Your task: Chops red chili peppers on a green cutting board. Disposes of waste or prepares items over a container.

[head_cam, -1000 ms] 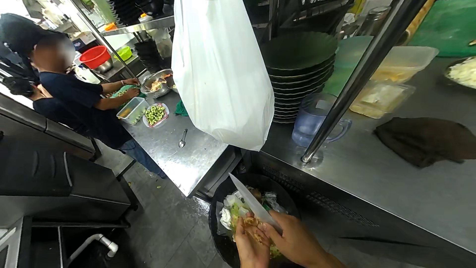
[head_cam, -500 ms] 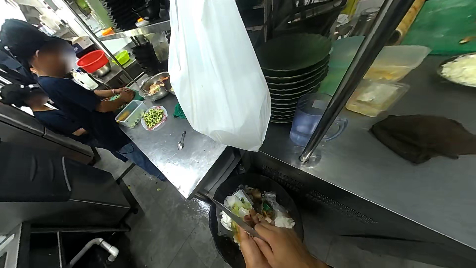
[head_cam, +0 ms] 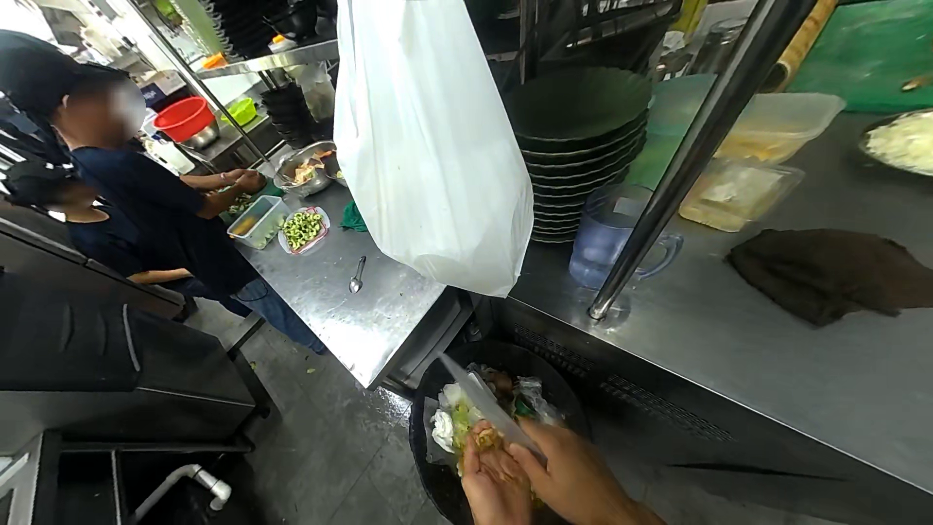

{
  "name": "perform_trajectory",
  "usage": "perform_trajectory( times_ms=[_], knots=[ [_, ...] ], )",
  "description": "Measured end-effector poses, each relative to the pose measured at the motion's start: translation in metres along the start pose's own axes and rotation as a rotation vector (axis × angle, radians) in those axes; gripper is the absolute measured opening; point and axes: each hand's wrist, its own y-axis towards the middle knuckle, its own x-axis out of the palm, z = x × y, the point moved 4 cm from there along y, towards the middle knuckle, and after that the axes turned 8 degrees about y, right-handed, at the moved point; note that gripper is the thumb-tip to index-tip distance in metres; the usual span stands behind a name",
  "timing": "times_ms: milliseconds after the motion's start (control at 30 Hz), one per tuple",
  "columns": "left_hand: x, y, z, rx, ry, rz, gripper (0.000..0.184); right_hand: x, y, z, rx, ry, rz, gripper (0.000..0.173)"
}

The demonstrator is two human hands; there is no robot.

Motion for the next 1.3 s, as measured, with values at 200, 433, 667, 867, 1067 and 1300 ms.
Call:
perform_trajectory(
  times_ms=[200,433,667,867,1067,1300],
  knots=[
    [0.001,0.0,-0.001,0.158,0.181,0.001,0.048,0.003,0.003,-0.006,0.06,-0.087,-0.007,0.034],
    [-0.001,-0.002,-0.011,0.288,0.465,0.16,0.056,0.013,-0.005,-0.015,-0.093,-0.123,0.104,0.025],
    [-0.009,-0.005,-0.013,0.194,0.355,0.174,0.056,0.015,-0.004,-0.01,-0.137,-0.013,-0.051,0.029],
    [-0.004,0.002,-0.012,0.079,0.194,0.041,0.055,0.005,0.005,-0.001,0.043,-0.024,-0.075,0.037],
    [-0.003,0.002,-0.008,0.056,0.188,0.121,0.06,0.014,-0.001,-0.01,-0.049,-0.049,-0.123,0.033],
    [-0.006,0.008,-0.003,-0.018,-0.09,0.054,0.055,0.003,0.01,0.015,-0.026,0.139,-0.066,0.041]
  ],
)
